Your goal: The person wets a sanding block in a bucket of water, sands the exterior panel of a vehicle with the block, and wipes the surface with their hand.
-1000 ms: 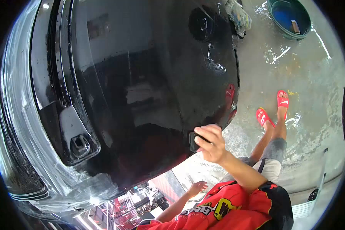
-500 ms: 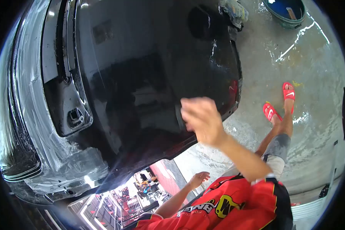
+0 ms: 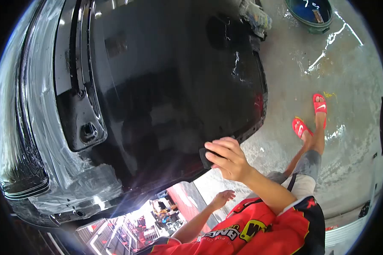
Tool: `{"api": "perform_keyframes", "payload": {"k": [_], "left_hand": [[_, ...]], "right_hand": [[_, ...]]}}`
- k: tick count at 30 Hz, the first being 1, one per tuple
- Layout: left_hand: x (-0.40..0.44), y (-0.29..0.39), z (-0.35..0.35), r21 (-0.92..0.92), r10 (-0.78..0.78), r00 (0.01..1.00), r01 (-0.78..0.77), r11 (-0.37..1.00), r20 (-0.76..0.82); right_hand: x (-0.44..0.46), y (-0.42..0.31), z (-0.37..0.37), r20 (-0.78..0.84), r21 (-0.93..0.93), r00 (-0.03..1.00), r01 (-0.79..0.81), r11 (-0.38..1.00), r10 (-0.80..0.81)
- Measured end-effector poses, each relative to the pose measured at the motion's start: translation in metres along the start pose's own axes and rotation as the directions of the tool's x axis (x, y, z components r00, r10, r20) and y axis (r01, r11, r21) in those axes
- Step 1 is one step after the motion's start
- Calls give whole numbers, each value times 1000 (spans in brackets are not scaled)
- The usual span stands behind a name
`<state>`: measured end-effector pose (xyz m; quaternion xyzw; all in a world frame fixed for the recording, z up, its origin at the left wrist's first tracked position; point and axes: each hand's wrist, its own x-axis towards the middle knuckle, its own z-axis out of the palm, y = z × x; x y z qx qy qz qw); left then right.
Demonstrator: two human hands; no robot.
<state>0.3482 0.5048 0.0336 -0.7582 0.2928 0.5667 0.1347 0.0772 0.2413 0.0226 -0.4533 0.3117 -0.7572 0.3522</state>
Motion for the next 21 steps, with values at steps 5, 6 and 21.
{"api": "perform_keyframes", "payload": {"k": [5,6,21], "left_hand": [[2,-14,1,-102,-58,998,61,993,29],[3,-19,-2,-141,-75,997,78,987,27],[-5,-51,56,-198,-269,950,298,934,161]], "right_hand": [[152,87,2,-80,-115,969,225,967,-235],[195,110,9,-138,-92,962,224,970,-235],[115,134,-16,-73,-69,983,162,984,-167]]}}
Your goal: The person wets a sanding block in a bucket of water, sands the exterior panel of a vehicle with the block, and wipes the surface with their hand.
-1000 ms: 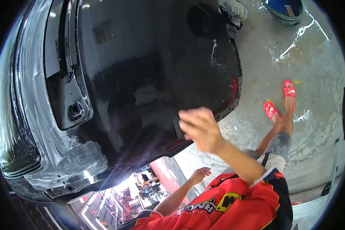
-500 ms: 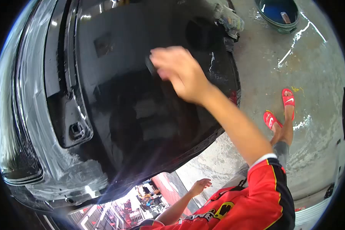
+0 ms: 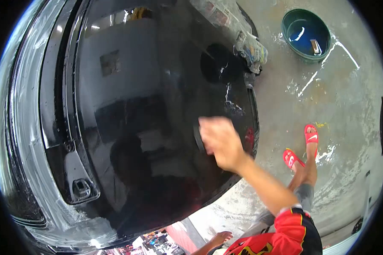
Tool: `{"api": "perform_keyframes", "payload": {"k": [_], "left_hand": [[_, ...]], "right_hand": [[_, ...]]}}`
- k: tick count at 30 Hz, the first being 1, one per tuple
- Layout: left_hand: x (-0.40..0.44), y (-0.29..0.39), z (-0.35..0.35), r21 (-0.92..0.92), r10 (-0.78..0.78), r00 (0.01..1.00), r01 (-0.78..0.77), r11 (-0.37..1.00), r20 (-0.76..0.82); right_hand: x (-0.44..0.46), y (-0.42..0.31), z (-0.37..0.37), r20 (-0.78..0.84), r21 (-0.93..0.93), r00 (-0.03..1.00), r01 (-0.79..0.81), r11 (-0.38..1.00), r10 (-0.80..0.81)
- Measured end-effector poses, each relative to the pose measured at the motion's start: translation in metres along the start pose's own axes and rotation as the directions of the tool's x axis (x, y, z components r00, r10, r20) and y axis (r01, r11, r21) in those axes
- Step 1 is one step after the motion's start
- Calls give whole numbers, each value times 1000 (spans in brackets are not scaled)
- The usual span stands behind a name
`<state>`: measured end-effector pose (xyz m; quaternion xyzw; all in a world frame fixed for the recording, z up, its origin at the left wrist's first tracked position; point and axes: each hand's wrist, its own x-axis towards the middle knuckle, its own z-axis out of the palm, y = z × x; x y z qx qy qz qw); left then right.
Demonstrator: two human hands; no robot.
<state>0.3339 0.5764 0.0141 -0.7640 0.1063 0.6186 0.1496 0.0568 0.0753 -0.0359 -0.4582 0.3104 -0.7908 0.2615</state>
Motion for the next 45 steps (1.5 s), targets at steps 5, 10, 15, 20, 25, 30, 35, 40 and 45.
{"api": "perform_keyframes", "payload": {"k": [5,10,15,20,25,30,35,40,45], "left_hand": [[20,11,12,-151,21,999,-28,988,-47],[38,36,51,-197,147,989,-150,969,-29],[73,38,90,-239,179,984,-172,956,10],[93,47,133,-379,113,989,-70,923,93],[130,142,166,198,412,856,-366,909,-313],[222,182,192,178,706,596,-702,690,-384],[351,179,149,25,356,890,-365,931,-285],[432,144,107,267,787,568,-741,616,-238],[472,173,88,90,623,726,-627,773,-292]], "right_hand": [[147,101,18,-99,-107,994,-54,993,44],[-16,-24,-7,50,-81,986,-152,985,157],[-6,9,-9,54,-81,994,-89,993,93],[230,128,40,-106,-23,994,-37,999,35],[81,56,3,56,-47,995,-75,996,77],[-70,1,-41,187,-6,968,-170,985,169],[119,116,2,27,-9,993,113,994,-113],[78,71,2,-16,-23,1000,26,999,-26],[-152,45,-35,111,12,900,422,907,-421]]}}
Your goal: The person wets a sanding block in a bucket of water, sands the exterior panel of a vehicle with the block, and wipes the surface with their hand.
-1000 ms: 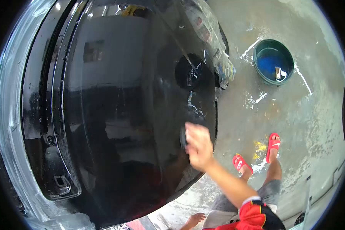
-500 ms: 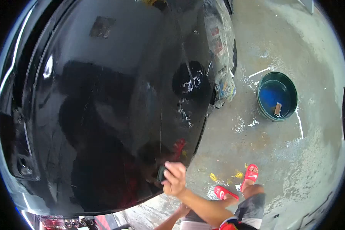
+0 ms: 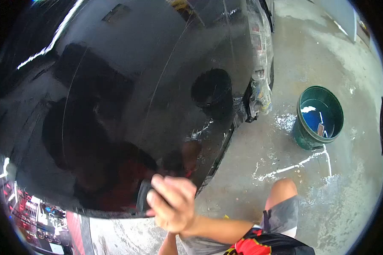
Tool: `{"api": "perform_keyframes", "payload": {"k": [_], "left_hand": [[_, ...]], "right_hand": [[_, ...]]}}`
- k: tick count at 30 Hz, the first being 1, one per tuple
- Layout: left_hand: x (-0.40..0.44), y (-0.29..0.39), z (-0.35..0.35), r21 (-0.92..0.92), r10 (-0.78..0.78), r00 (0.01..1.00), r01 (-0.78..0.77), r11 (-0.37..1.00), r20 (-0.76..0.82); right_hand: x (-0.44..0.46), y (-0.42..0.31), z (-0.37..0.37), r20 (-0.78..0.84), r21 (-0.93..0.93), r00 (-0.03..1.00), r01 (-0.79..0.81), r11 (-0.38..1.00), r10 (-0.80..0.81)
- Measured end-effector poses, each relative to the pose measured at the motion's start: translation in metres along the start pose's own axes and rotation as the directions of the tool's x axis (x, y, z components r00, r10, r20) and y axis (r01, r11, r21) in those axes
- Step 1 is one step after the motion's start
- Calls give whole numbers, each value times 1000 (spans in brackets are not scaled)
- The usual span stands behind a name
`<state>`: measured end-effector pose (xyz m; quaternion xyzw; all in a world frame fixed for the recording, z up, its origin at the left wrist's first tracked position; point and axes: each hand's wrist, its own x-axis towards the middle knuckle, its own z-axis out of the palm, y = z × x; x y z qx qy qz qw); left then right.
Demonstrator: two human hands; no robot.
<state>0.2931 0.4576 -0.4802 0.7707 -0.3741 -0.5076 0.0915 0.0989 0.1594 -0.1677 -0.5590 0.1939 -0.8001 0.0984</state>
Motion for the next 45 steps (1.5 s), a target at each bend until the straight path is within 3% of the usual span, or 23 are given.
{"api": "perform_keyframes", "payload": {"k": [1,2,5,7,10,12,13,15,17,20,21,23,26,28,29,32,34,35,37,39,42,43,45], "left_hand": [[3,-3,0,1,5,1000,-5,1000,-15],[6,-8,0,-4,8,1000,-8,1000,-28],[17,-16,1,-19,26,998,-28,999,-61],[22,-16,-1,-38,16,998,-18,999,-53],[21,-12,-1,-59,-24,1000,23,998,-15],[20,-5,-6,-73,-52,999,52,996,3],[19,-4,-7,-80,-66,998,66,995,14],[16,-6,-13,-97,-84,996,86,992,31],[13,-10,-15,-108,-98,994,103,989,51],[20,-4,-20,-114,-114,990,123,986,77],[27,1,-20,-114,-110,991,118,986,75],[38,10,-18,-115,-103,991,112,987,85],[34,9,-19,-118,-112,987,126,985,116],[34,10,-20,-121,-103,985,120,985,137],[37,11,-21,-113,-102,983,119,986,151],[59,12,-21,-80,-94,976,111,991,196],[77,32,-21,-55,-73,972,87,995,224],[86,37,-21,-44,-62,970,74,996,234],[88,44,-25,-23,-64,964,73,997,259],[88,49,-24,-23,-79,955,90,996,287],[83,56,-26,-32,-125,941,142,989,313],[84,61,-27,-33,-134,937,153,988,322],[81,62,-30,-35,-163,928,186,982,335]], "right_hand": [[-26,40,21,-43,-146,967,243,959,-252],[59,26,-18,-15,172,983,-178,969,183],[152,112,2,-162,98,978,-114,989,129],[198,147,7,-143,118,943,-285,951,301],[180,127,8,-176,88,921,-338,937,349],[114,67,2,-182,120,946,-251,961,270],[74,42,-3,-163,100,964,-194,976,208],[23,-1,-25,-23,83,965,-259,962,261],[27,26,-24,-72,79,981,-176,981,182],[114,126,-4,-217,17,913,-351,936,346],[150,163,-7,-177,9,915,-368,930,364],[187,207,-5,-138,130,818,-545,829,559],[132,132,-7,-189,-13,915,-366,931,357],[58,26,-17,-114,295,880,-413,862,461],[6,8,-22,-101,69,977,-184,980,191],[-2,10,-25,-110,108,948,-288,952,299],[59,69,-19,-172,113,902,-382,917,397],[87,114,-13,-215,33,937,-274,961,275],[135,174,-14,-192,47,906,-376,926,378],[148,184,-6,-261,1,876,-420,908,406],[85,112,-15,-227,38,858,-464,885,460],[49,56,-16,-209,274,779,-534,800,592],[-27,-19,-32,-154,84,877,-447,891,455]]}}
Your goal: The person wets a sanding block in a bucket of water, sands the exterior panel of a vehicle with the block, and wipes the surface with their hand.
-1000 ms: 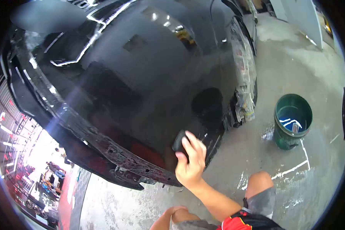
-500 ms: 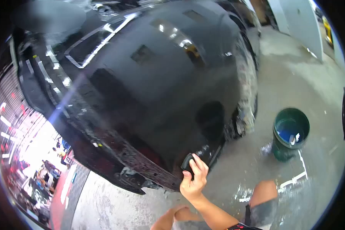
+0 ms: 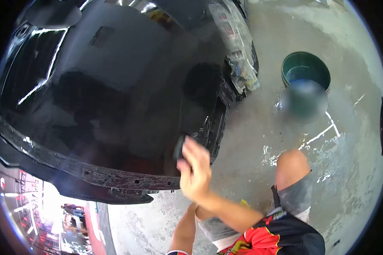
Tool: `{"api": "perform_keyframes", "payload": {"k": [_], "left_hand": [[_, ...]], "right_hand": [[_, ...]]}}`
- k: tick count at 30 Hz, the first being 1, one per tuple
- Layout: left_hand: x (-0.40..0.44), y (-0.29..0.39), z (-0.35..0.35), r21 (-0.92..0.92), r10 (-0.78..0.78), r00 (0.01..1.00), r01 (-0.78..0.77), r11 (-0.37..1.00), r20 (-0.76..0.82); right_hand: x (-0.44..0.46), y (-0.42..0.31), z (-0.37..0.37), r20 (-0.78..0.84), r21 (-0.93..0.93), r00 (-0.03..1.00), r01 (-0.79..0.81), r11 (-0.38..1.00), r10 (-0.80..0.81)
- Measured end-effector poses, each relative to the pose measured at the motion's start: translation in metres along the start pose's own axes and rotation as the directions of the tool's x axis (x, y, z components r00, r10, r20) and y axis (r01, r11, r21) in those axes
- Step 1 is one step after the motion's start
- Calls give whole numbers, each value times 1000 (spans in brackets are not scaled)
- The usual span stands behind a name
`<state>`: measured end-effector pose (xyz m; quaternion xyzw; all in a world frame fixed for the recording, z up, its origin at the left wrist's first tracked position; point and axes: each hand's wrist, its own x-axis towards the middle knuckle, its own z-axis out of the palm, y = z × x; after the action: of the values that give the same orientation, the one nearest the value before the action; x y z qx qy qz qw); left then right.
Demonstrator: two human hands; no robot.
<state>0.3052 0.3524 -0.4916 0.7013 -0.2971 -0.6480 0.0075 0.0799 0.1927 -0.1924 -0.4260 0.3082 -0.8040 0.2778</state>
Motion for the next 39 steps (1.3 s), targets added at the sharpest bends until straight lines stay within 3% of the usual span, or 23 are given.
{"api": "perform_keyframes", "payload": {"k": [2,4,5,9,10,12,13,16,18,19,21,24,26,28,30,32,33,34,35,37,39], "left_hand": [[-4,0,-3,-12,-27,1000,28,1000,10],[-11,-5,-4,-35,-50,999,50,998,13],[-14,-8,-5,-45,-58,998,59,997,17],[-26,-20,-4,-80,-92,995,94,992,24],[-27,-21,-2,-94,-99,995,101,990,28],[-25,-17,-1,-107,-106,994,109,988,38],[-24,-12,0,-109,-110,993,115,987,45],[-15,-4,-1,-115,-138,988,145,983,63],[-12,-1,0,-127,-164,984,172,977,74],[-13,-6,0,-136,-183,980,192,972,81],[-13,-6,-2,-162,-212,972,226,960,99],[-16,-6,-5,-188,-257,960,273,943,109],[-17,1,-6,112,-53,992,39,993,119],[-1,-6,-9,10,-115,992,114,993,55],[-2,-1,4,-116,-188,982,186,976,-6],[-30,33,30,-141,26,1000,-27,990,-7],[-23,30,30,-164,17,1000,-19,986,-15],[-13,18,28,-180,-118,993,115,977,-3],[-8,1,25,-200,-256,967,254,946,16],[6,-10,22,-166,-365,931,363,917,23],[10,-5,24,-105,-299,954,300,948,29]], "right_hand": [[-18,-4,-13,63,-31,996,-64,997,66],[36,34,2,-59,19,984,-168,986,169],[75,60,10,-119,-30,983,-141,990,136],[172,122,21,-143,-123,974,-196,973,178],[172,120,22,-160,-126,962,-241,962,220],[121,87,14,-154,-119,981,-135,984,116],[79,58,9,-162,-42,967,-206,978,196],[-28,17,-23,63,-105,988,-136,985,143],[6,45,-16,-18,-124,986,-165,978,164],[46,63,-7,-107,-69,941,-330,941,322],[125,122,4,-180,-117,964,-218,969,196],[166,149,11,-202,-185,932,-337,923,300],[116,123,10,-225,-104,962,-184,978,157],[51,95,-2,-179,-129,972,-178,975,154],[59,106,-8,-128,-127,984,-141,982,125],[130,137,3,-187,-66,969,-175,982,160],[162,157,5,-177,-124,981,-106,987,83],[178,166,7,-170,-126,982,-107,986,84],[167,158,5,-171,-130,981,-117,984,94],[121,127,6,-136,-113,986,-112,987,97],[22,67,-15,-16,-66,995,-96,993,95]]}}
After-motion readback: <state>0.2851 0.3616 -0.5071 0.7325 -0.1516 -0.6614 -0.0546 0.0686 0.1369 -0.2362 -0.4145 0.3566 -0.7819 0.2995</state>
